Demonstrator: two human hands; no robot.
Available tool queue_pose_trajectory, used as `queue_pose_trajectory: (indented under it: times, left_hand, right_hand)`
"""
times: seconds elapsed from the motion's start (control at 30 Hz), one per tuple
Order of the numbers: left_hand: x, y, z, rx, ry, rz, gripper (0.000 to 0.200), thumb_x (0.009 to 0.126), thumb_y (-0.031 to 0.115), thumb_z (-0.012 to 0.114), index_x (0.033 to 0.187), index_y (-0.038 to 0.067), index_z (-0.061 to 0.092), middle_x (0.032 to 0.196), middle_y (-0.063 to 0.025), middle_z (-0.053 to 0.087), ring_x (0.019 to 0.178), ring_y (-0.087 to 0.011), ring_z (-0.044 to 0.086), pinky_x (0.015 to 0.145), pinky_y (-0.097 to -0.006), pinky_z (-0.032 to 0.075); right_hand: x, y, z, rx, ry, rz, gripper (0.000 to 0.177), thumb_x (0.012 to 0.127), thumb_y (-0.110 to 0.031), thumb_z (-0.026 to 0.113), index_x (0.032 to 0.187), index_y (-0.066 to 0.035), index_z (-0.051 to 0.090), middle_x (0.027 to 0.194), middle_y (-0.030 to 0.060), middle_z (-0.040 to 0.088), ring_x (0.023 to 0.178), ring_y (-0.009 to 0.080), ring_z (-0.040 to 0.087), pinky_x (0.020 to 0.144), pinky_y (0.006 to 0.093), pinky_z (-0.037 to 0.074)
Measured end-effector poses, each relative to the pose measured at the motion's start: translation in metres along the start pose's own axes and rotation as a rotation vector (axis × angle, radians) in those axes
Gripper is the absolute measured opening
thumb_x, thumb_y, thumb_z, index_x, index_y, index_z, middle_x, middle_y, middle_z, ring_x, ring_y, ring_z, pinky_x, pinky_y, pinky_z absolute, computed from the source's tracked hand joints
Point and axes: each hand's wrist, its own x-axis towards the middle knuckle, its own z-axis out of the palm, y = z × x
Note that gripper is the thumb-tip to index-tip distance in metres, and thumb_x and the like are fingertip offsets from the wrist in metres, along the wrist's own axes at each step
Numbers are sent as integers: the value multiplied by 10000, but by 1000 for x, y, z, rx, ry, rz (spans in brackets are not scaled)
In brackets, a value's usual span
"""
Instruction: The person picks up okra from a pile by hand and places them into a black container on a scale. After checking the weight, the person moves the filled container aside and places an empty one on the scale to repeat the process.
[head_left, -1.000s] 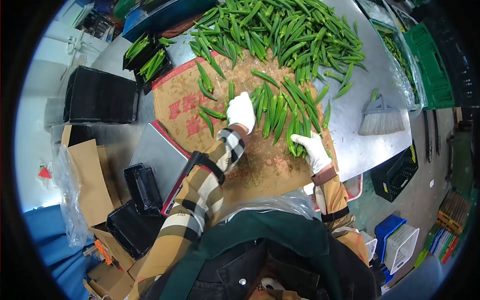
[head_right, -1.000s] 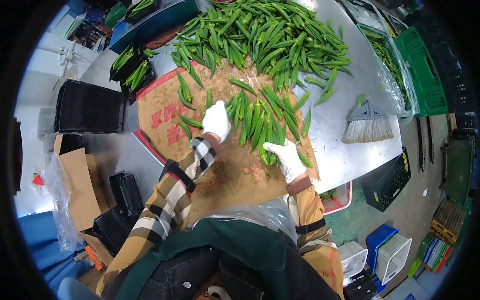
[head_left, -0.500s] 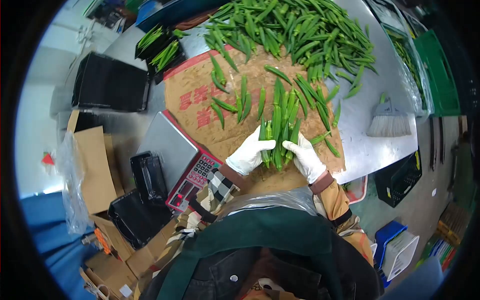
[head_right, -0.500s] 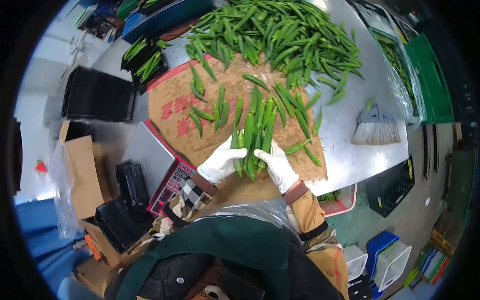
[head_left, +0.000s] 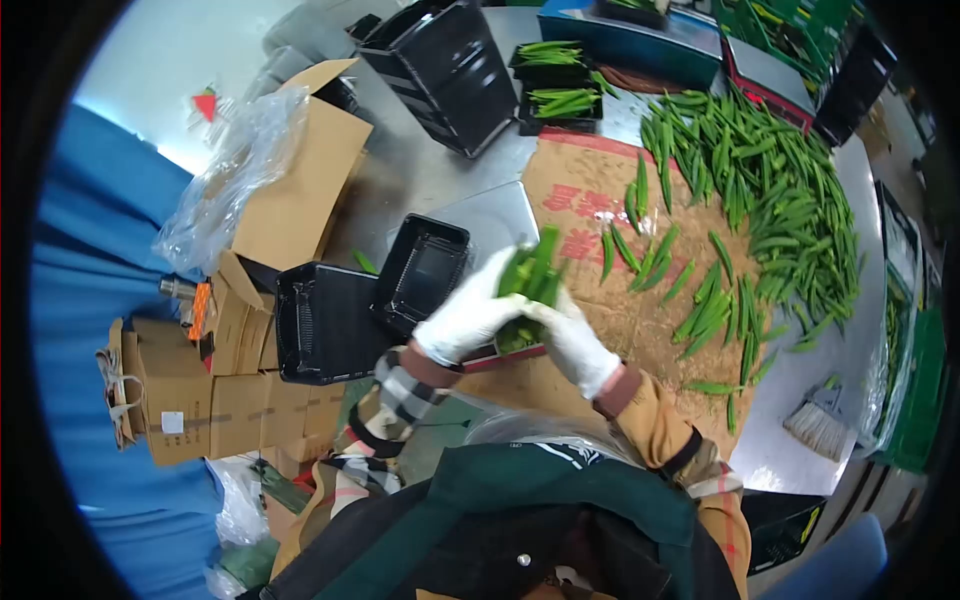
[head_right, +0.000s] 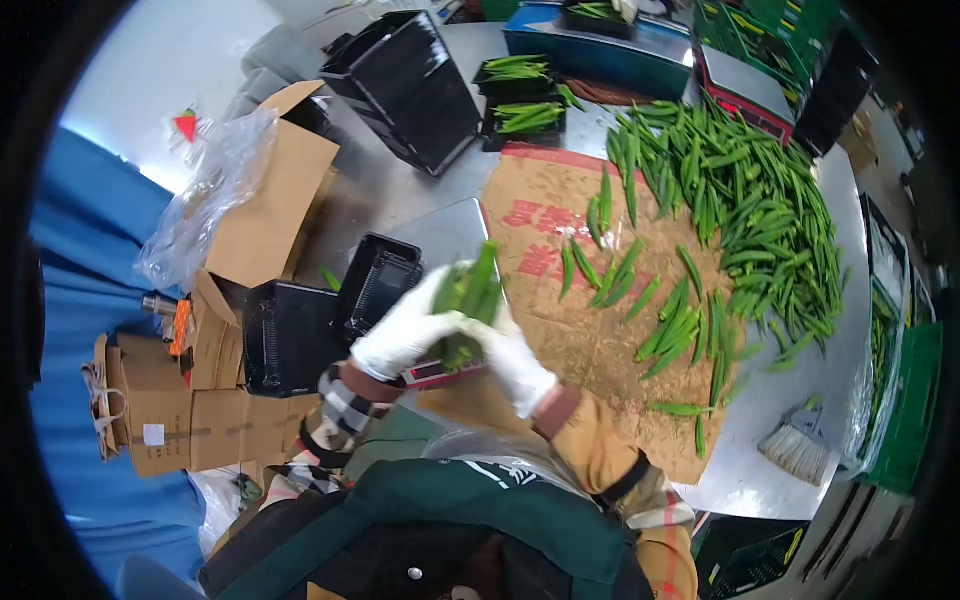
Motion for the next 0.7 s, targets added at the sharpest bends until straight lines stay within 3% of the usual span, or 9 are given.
queue_pose_trajectory:
  times: [0.07, 0.17, 0.27, 0.3, 0.4, 0.5, 0.57, 0.63, 0.7]
  left_hand:
    - [-14, 3, -48, 162, 119, 25, 623, 884, 62, 585, 1477, 0, 402, 1410, -121, 523, 1307, -192, 495, 1105, -330, 396]
    - [-31, 13, -98, 201, 245, 73, 565, 895, 99, 586, 1432, -11, 449, 1334, -135, 589, 1220, -208, 559, 1077, -345, 425]
    - [-26, -41, -142, 167, 410, 31, 513, 958, 137, 598, 1426, -20, 459, 1327, -142, 595, 1222, -207, 560, 1066, -335, 433]
    - [-20, -71, -152, 285, 447, 42, 575, 968, 279, 611, 1446, -2, 460, 1359, -182, 591, 1251, -277, 573, 1079, -375, 434]
    - [-3, -102, -132, 854, 592, -193, 721, 931, 539, 561, 1478, 80, 463, 1407, -199, 560, 1270, -413, 542, 1090, -480, 415]
    - [14, -87, -87, 1080, 563, -18, 658, 914, 417, 637, 1470, 101, 480, 1401, -159, 580, 1239, -381, 563, 1061, -485, 426]
    - [35, -93, -83, 1000, 415, 193, 645, 910, 381, 657, 1461, 90, 488, 1396, -159, 583, 1264, -367, 549, 1071, -474, 417]
    - [45, -71, -78, 753, 322, 129, 589, 946, 344, 646, 1444, 62, 510, 1360, -177, 612, 1270, -324, 571, 1102, -404, 419]
    - [41, -43, -79, 588, 413, 129, 565, 962, 318, 647, 1442, 53, 510, 1351, -160, 623, 1261, -278, 587, 1096, -371, 426]
  right_hand:
    - [33, 6, 40, 19, -133, 29, 659, 957, -76, 585, 1542, -58, 281, 1423, 114, 507, 1297, 225, 516, 1096, 385, 430]
    - [72, 21, 86, -87, -173, 144, 824, 973, -119, 577, 1619, -77, 66, 1558, 144, 357, 1366, 241, 454, 1125, 387, 392]
    - [84, 25, 87, -298, -217, 266, 898, 984, -182, 589, 1619, -66, -35, 1627, 166, 246, 1421, 257, 396, 1163, 398, 343]
    - [74, 19, 85, -347, -187, 268, 897, 990, -226, 593, 1611, -29, -23, 1649, 176, 210, 1463, 268, 339, 1183, 413, 310]
    - [54, 23, 39, -322, -108, 320, 731, 1002, -219, 586, 1580, 9, 200, 1562, 188, 381, 1384, 246, 449, 1122, 402, 392]
    - [25, 32, -23, -111, 79, 286, 490, 1023, -158, 536, 1472, 18, 449, 1331, 162, 634, 1158, 196, 635, 977, 323, 514]
    - [4, 31, -61, -58, 174, 245, 466, 1028, -156, 527, 1443, 45, 457, 1310, 173, 636, 1140, 237, 644, 974, 377, 523]
    - [-25, 12, -82, -99, 294, 186, 449, 1021, -153, 530, 1424, 40, 488, 1263, 170, 665, 1083, 239, 672, 920, 368, 550]
    - [-61, 2, -120, -269, 408, 23, 374, 1023, -140, 535, 1359, 17, 575, 1229, 136, 687, 1042, 183, 684, 849, 296, 566]
